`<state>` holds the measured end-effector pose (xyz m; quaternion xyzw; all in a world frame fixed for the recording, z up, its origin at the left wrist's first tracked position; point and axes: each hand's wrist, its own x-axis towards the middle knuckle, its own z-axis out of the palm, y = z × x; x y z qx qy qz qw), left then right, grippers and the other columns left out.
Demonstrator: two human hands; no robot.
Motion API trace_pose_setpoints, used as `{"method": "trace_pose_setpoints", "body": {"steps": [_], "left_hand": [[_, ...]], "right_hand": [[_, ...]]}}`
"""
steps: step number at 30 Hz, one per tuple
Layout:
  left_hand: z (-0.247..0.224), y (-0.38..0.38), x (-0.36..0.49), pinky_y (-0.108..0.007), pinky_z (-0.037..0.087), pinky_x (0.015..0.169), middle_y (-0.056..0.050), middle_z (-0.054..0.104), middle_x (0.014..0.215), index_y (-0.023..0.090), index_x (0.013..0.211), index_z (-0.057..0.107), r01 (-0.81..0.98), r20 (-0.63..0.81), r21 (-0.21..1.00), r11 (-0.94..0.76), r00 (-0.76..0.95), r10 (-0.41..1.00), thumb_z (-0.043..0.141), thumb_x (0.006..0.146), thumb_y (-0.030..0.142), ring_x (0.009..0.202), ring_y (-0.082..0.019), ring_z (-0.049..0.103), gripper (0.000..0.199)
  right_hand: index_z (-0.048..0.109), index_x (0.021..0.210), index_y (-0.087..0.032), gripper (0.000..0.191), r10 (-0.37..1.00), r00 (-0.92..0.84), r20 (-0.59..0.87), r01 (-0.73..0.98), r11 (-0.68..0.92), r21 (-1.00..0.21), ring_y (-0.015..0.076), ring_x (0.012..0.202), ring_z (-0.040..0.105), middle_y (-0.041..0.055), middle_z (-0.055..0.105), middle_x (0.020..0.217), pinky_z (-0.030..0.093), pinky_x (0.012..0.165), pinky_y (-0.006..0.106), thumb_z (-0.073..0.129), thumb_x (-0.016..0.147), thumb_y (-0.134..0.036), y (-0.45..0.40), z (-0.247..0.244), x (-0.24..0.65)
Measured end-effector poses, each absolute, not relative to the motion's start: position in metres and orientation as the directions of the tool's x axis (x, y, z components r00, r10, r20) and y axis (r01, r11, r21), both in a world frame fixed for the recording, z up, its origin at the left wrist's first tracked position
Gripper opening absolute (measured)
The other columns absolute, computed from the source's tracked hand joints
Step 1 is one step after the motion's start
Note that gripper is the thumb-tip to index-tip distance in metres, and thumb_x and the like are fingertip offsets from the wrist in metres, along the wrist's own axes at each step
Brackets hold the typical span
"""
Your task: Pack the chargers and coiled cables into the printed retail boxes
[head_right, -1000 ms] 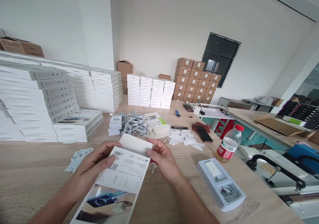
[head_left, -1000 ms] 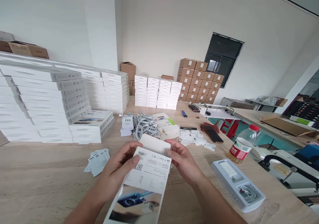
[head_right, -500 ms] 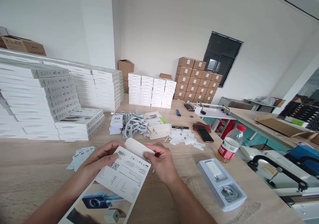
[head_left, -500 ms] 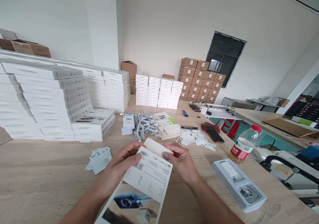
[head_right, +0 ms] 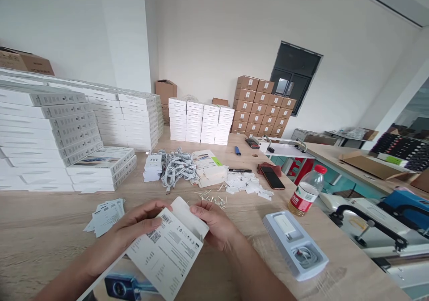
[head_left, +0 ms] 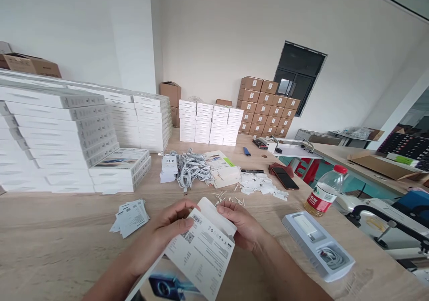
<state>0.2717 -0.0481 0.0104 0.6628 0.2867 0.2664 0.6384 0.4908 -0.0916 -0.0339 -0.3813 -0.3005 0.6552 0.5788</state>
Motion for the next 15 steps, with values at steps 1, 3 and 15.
{"method": "trace_pose_setpoints", "body": {"steps": [1,3,15], "left_hand": [[0.01,-0.0481,0.2716,-0.031,0.044,0.074,-0.004,0.068,0.098,0.027,0.12,0.064,0.046,-0.01,0.999,-0.029,0.692,0.722,0.062,0.088,0.043,0.087,-0.024,0.061,0.036],[0.0099,-0.0476,0.2713,-0.031,0.044,0.072,-0.004,0.068,0.098,0.027,0.121,0.062,0.064,-0.016,0.997,-0.04,0.698,0.716,0.062,0.087,0.045,0.086,-0.024,0.061,0.038],[0.0016,-0.045,0.2706,-0.032,0.045,0.075,0.0,0.065,0.095,0.036,0.142,0.042,0.148,-0.029,0.984,-0.099,0.684,0.729,0.059,0.089,0.05,0.086,-0.022,0.061,0.057]], "right_hand": [[0.069,0.078,-0.016,0.039,0.984,-0.064,-0.165,-0.529,-0.174,-0.831,0.0119,0.058,0.057,-0.0008,0.068,0.068,0.041,0.056,0.023,0.093,0.056,-0.038,-0.0918,-0.0343,0.4897],[0.07,0.078,-0.015,0.04,0.983,-0.077,-0.168,-0.511,-0.184,-0.84,0.0118,0.058,0.058,-0.0004,0.069,0.068,0.042,0.056,0.023,0.094,0.055,-0.037,-0.0918,-0.0358,0.488],[0.072,0.067,-0.017,0.03,0.997,0.069,0.033,-0.276,0.05,-0.96,0.0126,0.057,0.062,0.0004,0.073,0.067,0.044,0.057,0.025,0.093,0.054,-0.034,-0.096,-0.032,0.4812]]}}
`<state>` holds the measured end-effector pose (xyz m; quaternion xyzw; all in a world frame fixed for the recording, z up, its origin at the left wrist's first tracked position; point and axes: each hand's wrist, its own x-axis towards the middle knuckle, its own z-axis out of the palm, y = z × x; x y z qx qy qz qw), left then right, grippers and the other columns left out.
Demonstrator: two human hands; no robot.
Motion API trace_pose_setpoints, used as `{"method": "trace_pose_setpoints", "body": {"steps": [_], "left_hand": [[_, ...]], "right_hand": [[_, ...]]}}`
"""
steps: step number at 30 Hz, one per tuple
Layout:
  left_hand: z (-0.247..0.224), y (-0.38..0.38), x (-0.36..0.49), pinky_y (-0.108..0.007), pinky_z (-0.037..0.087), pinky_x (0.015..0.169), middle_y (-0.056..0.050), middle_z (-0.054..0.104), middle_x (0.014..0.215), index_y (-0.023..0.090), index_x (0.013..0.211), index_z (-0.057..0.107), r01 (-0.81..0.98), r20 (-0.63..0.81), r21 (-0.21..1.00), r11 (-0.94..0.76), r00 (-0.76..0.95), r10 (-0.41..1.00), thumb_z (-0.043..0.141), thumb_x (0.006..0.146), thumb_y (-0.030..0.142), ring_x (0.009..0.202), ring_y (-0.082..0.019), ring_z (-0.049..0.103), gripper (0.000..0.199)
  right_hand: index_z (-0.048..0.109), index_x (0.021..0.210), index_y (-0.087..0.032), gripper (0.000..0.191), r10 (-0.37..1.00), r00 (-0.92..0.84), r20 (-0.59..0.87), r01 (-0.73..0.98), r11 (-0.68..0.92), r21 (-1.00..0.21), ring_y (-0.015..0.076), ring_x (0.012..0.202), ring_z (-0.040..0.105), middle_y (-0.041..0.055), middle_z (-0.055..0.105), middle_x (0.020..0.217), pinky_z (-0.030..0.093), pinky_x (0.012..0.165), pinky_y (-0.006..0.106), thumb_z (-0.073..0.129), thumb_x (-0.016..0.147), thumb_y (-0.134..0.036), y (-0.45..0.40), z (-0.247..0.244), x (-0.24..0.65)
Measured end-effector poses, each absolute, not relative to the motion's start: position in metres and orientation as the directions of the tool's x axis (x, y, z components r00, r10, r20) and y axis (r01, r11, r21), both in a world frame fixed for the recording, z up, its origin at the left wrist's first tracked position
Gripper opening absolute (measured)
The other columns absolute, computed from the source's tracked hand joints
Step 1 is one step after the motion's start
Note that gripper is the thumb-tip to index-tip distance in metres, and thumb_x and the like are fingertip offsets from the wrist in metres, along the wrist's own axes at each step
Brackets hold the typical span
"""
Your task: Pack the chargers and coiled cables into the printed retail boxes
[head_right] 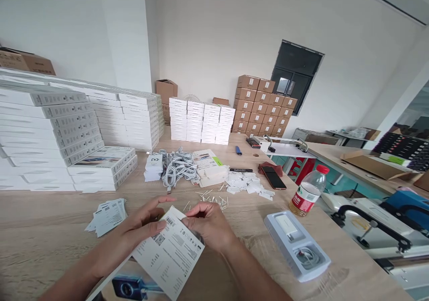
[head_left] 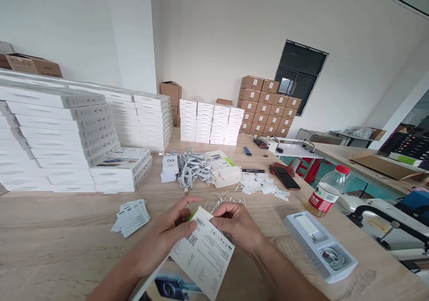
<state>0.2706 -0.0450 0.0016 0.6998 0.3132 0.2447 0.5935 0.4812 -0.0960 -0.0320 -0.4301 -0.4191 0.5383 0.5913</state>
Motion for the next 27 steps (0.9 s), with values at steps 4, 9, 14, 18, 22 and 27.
{"method": "trace_pose_setpoints", "body": {"steps": [4,9,14,18,22,27], "left_hand": [[-0.003,-0.042,0.269,-0.032,0.044,0.078,-0.002,0.066,0.103,0.033,0.137,0.052,0.158,-0.009,0.979,-0.128,0.663,0.748,0.061,0.088,0.051,0.093,-0.024,0.061,0.053],[-0.005,-0.041,0.269,-0.031,0.043,0.08,-0.002,0.066,0.113,0.032,0.13,0.059,0.139,-0.025,0.987,-0.086,0.647,0.762,0.064,0.087,0.05,0.1,-0.025,0.059,0.048],[0.003,-0.045,0.272,-0.026,0.044,0.071,0.001,0.065,0.09,0.032,0.121,0.064,0.05,-0.053,0.998,0.027,0.641,0.766,0.068,0.085,0.047,0.082,-0.019,0.058,0.039],[0.005,-0.045,0.274,-0.024,0.043,0.064,0.002,0.064,0.084,0.03,0.112,0.065,-0.038,-0.063,0.993,0.113,0.641,0.765,0.068,0.084,0.044,0.073,-0.016,0.057,0.032],[-0.002,-0.038,0.277,-0.024,0.043,0.062,0.002,0.065,0.086,0.029,0.115,0.062,-0.082,-0.051,0.989,0.124,0.597,0.801,0.07,0.083,0.044,0.073,-0.017,0.058,0.037],[-0.006,-0.032,0.277,-0.023,0.042,0.06,0.0,0.069,0.089,0.026,0.116,0.062,-0.111,-0.049,0.986,0.127,0.535,0.843,0.074,0.079,0.045,0.071,-0.016,0.059,0.043]], "right_hand": [[0.073,0.067,-0.018,0.029,0.996,0.056,0.064,-0.27,0.077,-0.96,0.0118,0.057,0.06,-0.0004,0.073,0.067,0.043,0.057,0.024,0.093,0.056,-0.035,-0.097,-0.03,0.481],[0.073,0.066,-0.018,0.028,0.997,0.061,0.051,-0.294,0.067,-0.954,0.0113,0.057,0.06,-0.0006,0.073,0.067,0.044,0.058,0.024,0.093,0.055,-0.033,-0.097,-0.03,0.482],[0.077,0.072,-0.017,0.024,0.995,0.007,0.102,-0.284,0.1,-0.954,0.0116,0.063,0.062,0.0007,0.074,0.071,0.045,0.062,0.024,0.09,0.062,-0.035,-0.1,-0.023,0.484],[0.08,0.082,-0.016,0.029,0.999,-0.028,0.024,-0.313,0.014,-0.95,0.0115,0.066,0.061,0.0018,0.074,0.074,0.043,0.064,0.023,0.088,0.063,-0.036,-0.1,-0.02,0.49],[0.079,0.077,-0.016,0.031,0.999,0.033,-0.041,-0.362,-0.026,-0.932,0.011,0.06,0.058,0.0008,0.071,0.067,0.039,0.058,0.023,0.09,0.06,-0.039,-0.095,-0.023,0.495],[0.077,0.073,-0.015,0.028,0.992,0.06,0.115,-0.318,0.128,-0.939,0.0114,0.065,0.057,0.001,0.07,0.069,0.042,0.066,0.024,0.083,0.073,-0.043,-0.095,-0.026,0.49]]}}
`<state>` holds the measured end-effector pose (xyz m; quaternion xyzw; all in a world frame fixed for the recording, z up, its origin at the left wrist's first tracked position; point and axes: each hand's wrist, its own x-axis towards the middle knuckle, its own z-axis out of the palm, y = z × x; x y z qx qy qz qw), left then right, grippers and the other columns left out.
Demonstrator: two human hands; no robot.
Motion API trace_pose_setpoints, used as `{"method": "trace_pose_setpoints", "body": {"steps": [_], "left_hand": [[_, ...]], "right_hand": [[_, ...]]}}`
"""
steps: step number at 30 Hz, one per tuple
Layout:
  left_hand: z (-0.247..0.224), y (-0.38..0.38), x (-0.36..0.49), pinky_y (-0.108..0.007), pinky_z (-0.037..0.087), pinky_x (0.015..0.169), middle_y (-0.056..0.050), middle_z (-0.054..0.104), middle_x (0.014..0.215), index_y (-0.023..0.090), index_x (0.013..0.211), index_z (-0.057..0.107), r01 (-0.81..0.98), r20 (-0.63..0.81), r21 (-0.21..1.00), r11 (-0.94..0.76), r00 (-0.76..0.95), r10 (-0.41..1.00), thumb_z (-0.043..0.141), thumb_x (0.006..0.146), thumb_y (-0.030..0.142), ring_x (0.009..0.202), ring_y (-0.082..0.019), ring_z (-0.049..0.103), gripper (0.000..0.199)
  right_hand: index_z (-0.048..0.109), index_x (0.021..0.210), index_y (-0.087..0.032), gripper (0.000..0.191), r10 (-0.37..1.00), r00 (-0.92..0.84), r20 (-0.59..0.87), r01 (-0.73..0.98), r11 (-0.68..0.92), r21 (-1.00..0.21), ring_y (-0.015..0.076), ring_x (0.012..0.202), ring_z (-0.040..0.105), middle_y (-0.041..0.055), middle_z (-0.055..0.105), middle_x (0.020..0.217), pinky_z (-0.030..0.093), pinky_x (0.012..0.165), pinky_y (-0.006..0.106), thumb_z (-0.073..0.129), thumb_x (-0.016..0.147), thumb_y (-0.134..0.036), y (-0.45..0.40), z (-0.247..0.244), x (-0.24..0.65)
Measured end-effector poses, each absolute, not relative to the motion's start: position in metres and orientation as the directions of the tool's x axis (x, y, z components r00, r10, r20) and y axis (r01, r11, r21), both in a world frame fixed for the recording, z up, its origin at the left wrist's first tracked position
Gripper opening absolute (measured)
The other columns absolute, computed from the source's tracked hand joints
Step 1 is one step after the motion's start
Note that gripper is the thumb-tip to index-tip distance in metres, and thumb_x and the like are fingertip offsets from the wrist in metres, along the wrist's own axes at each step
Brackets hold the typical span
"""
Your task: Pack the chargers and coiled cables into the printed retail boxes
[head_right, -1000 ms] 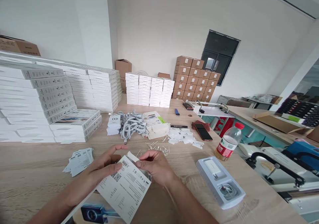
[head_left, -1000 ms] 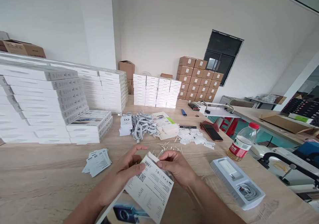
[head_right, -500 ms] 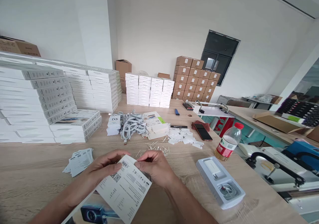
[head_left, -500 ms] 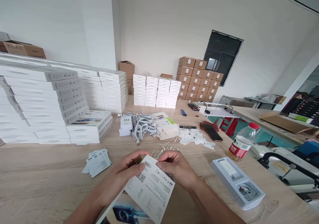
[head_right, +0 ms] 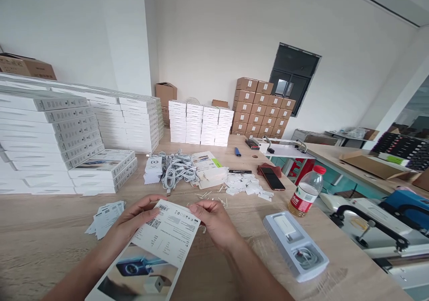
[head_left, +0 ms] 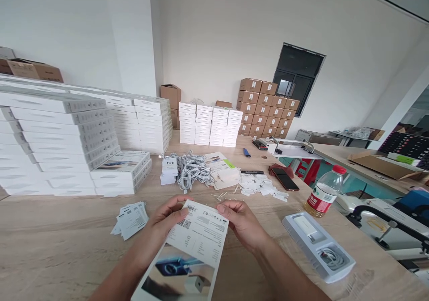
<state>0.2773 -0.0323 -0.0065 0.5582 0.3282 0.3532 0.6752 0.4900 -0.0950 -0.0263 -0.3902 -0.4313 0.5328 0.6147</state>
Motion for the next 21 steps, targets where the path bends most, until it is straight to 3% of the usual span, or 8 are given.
{"method": "trace_pose_setpoints", "body": {"steps": [4,10,13,18,21], "left_hand": [[-0.007,-0.031,0.276,-0.022,0.042,0.058,0.001,0.068,0.082,0.026,0.119,0.061,-0.12,-0.036,0.986,0.112,0.509,0.86,0.074,0.078,0.046,0.068,-0.015,0.058,0.048],[-0.006,-0.03,0.273,-0.02,0.041,0.053,0.003,0.063,0.07,0.026,0.124,0.059,-0.175,-0.01,0.98,0.099,0.448,0.894,0.075,0.077,0.046,0.062,-0.014,0.055,0.054],[-0.006,-0.03,0.271,-0.021,0.043,0.054,0.002,0.066,0.076,0.027,0.122,0.06,-0.183,0.011,0.98,0.077,0.438,0.899,0.075,0.077,0.046,0.065,-0.015,0.058,0.051],[-0.009,-0.029,0.273,-0.021,0.047,0.059,0.001,0.068,0.088,0.028,0.112,0.066,-0.158,0.045,0.987,0.022,0.41,0.911,0.076,0.076,0.048,0.073,-0.016,0.061,0.042],[-0.01,-0.028,0.275,-0.022,0.049,0.06,0.001,0.068,0.092,0.029,0.11,0.066,-0.191,0.081,0.982,-0.005,0.392,0.916,0.077,0.076,0.049,0.075,-0.016,0.061,0.041]], "right_hand": [[0.078,0.076,-0.018,0.025,0.983,0.078,0.167,-0.31,0.183,-0.933,0.0111,0.067,0.057,-0.0006,0.069,0.072,0.042,0.067,0.024,0.079,0.079,-0.043,-0.097,-0.028,0.486],[0.076,0.11,-0.024,0.031,0.981,-0.03,0.193,-0.261,0.179,-0.949,0.019,0.098,0.064,0.0052,0.074,0.109,0.046,0.089,0.032,0.073,0.085,-0.043,-0.098,-0.032,0.485],[0.073,0.115,-0.025,0.038,0.991,-0.05,0.127,-0.324,0.104,-0.94,0.0196,0.093,0.066,0.0057,0.076,0.105,0.05,0.083,0.034,0.075,0.083,-0.045,-0.097,-0.034,0.484],[0.076,0.106,-0.022,0.039,0.995,0.034,0.098,-0.362,0.104,-0.927,0.0184,0.082,0.067,0.0049,0.077,0.089,0.051,0.074,0.031,0.08,0.076,-0.047,-0.096,-0.036,0.479],[0.073,0.112,-0.026,0.041,0.992,0.073,0.102,-0.396,0.123,-0.91,0.0181,0.086,0.067,0.0029,0.076,0.098,0.051,0.077,0.031,0.078,0.078,-0.047,-0.098,-0.035,0.476]]}}
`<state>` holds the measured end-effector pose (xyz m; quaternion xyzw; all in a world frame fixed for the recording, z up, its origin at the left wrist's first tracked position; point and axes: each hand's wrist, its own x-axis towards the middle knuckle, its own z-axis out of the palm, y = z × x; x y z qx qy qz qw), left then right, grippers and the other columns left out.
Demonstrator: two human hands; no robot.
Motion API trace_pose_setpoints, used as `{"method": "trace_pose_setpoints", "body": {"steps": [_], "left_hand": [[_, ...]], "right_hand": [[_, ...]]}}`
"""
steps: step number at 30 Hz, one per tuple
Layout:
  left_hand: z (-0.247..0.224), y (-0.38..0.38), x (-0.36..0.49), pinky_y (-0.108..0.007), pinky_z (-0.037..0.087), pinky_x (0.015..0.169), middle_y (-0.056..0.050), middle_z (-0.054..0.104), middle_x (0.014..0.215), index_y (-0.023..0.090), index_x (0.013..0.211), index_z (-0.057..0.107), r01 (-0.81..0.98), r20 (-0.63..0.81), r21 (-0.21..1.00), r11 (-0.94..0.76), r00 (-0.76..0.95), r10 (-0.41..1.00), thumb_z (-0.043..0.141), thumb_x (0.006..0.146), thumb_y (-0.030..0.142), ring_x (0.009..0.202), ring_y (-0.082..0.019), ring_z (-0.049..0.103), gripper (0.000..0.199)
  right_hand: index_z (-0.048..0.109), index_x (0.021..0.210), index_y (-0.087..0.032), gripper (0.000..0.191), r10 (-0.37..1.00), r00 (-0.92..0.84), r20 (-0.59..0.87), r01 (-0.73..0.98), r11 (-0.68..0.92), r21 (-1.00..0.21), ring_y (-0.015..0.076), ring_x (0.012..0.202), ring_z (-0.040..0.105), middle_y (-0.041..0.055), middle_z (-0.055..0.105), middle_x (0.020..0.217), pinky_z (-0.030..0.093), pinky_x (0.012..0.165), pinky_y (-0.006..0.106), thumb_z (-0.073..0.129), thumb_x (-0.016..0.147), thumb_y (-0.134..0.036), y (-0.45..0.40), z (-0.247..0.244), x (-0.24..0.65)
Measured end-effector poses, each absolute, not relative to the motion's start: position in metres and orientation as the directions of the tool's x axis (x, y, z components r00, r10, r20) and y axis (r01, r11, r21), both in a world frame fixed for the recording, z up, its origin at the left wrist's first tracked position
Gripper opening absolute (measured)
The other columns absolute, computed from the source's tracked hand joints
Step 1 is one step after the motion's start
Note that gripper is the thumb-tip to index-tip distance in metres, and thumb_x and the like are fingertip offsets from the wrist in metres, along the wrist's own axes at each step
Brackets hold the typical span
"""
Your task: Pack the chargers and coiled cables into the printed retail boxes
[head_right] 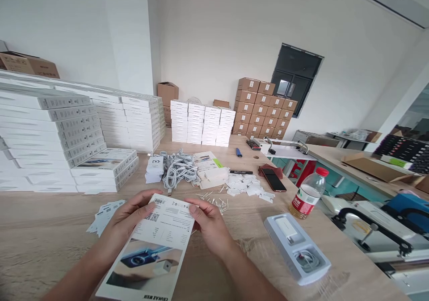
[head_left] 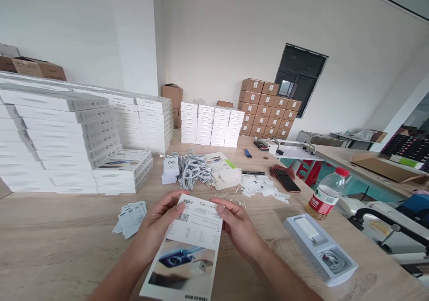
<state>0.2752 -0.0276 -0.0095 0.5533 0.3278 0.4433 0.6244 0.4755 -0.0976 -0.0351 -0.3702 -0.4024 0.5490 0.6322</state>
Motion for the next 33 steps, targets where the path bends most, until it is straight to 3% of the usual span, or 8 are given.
{"method": "trace_pose_setpoints", "body": {"steps": [4,9,12,14,17,19,26,33], "left_hand": [[-0.007,-0.023,0.275,-0.023,0.049,0.06,0.001,0.066,0.092,0.028,0.112,0.064,-0.249,0.156,0.964,-0.096,0.233,0.96,0.077,0.073,0.051,0.076,-0.017,0.06,0.046],[-0.009,-0.018,0.275,-0.026,0.051,0.064,-0.002,0.066,0.089,0.025,0.119,0.061,-0.165,0.207,0.967,-0.193,0.074,0.975,0.069,0.077,0.056,0.078,-0.02,0.062,0.053],[-0.016,-0.017,0.275,-0.028,0.049,0.056,-0.005,0.067,0.09,0.022,0.137,0.045,0.093,0.189,0.975,-0.201,0.125,0.974,0.034,0.094,0.056,0.068,-0.02,0.064,0.056],[-0.02,-0.015,0.273,-0.029,0.047,0.056,-0.006,0.067,0.082,0.017,0.127,0.054,0.387,0.196,0.884,-0.26,0.199,0.96,0.016,0.099,0.043,0.065,-0.02,0.064,0.054],[-0.026,-0.015,0.269,-0.032,0.045,0.067,-0.009,0.068,0.075,0.016,0.084,0.067,0.609,0.22,0.712,-0.349,0.279,0.935,0.033,0.093,0.03,0.077,-0.025,0.067,0.037],[-0.028,-0.019,0.268,-0.034,0.043,0.069,-0.011,0.071,0.078,0.017,0.074,0.066,0.654,0.228,0.65,-0.387,0.318,0.92,0.044,0.088,0.025,0.081,-0.028,0.067,0.027],[-0.027,-0.035,0.271,-0.035,0.043,0.063,-0.012,0.075,0.081,0.018,0.081,0.071,0.698,0.212,0.523,-0.489,0.449,0.868,0.045,0.087,0.022,0.079,-0.03,0.07,0.027],[-0.032,-0.031,0.266,-0.041,0.042,0.058,-0.014,0.077,0.089,0.022,0.085,0.079,0.688,0.199,0.477,-0.548,0.523,0.829,0.047,0.081,0.016,0.083,-0.035,0.071,0.032]], "right_hand": [[0.05,0.139,-0.036,0.063,0.989,-0.102,0.109,-0.382,0.062,-0.922,0.0204,0.097,0.068,0.0015,0.071,0.118,0.052,0.084,0.036,0.075,0.082,-0.045,-0.101,-0.032,0.467],[0.054,0.135,-0.028,0.061,0.975,-0.169,0.143,-0.329,0.081,-0.941,0.0247,0.095,0.069,0.0055,0.072,0.116,0.053,0.08,0.036,0.074,0.081,-0.048,-0.103,-0.039,0.46],[0.06,0.129,-0.025,0.058,0.993,0.024,0.112,-0.351,0.113,-0.93,0.0266,0.094,0.069,0.0072,0.072,0.116,0.054,0.073,0.035,0.077,0.078,-0.047,-0.099,-0.047,0.465],[0.067,0.118,-0.023,0.051,0.986,0.15,0.076,-0.369,0.127,-0.921,0.0266,0.087,0.069,0.0078,0.074,0.111,0.053,0.061,0.032,0.079,0.075,-0.047,-0.089,-0.049,0.468],[0.07,0.104,-0.022,0.043,0.966,0.252,0.063,-0.386,0.16,-0.909,0.0228,0.077,0.067,0.0064,0.074,0.102,0.046,0.048,0.027,0.082,0.07,-0.045,-0.06,-0.036,0.462],[0.069,0.101,-0.021,0.043,0.961,0.265,0.072,-0.365,0.17,-0.915,0.0199,0.073,0.064,0.0051,0.074,0.097,0.044,0.047,0.026,0.081,0.069,-0.045,-0.031,-0.019,0.446],[0.062,0.102,-0.016,0.033,0.994,0.111,0.016,-0.086,0.026,-0.996,0.0132,0.057,0.059,0.0029,0.066,0.076,0.041,0.043,0.023,0.055,0.093,-0.047,0.099,0.034,0.343],[0.062,0.097,-0.014,0.034,0.994,0.027,-0.106,0.37,-0.109,-0.923,0.0092,0.054,0.056,-0.0017,0.062,0.074,0.05,0.053,0.024,0.054,0.098,-0.047,0.156,0.008,0.28]]}}
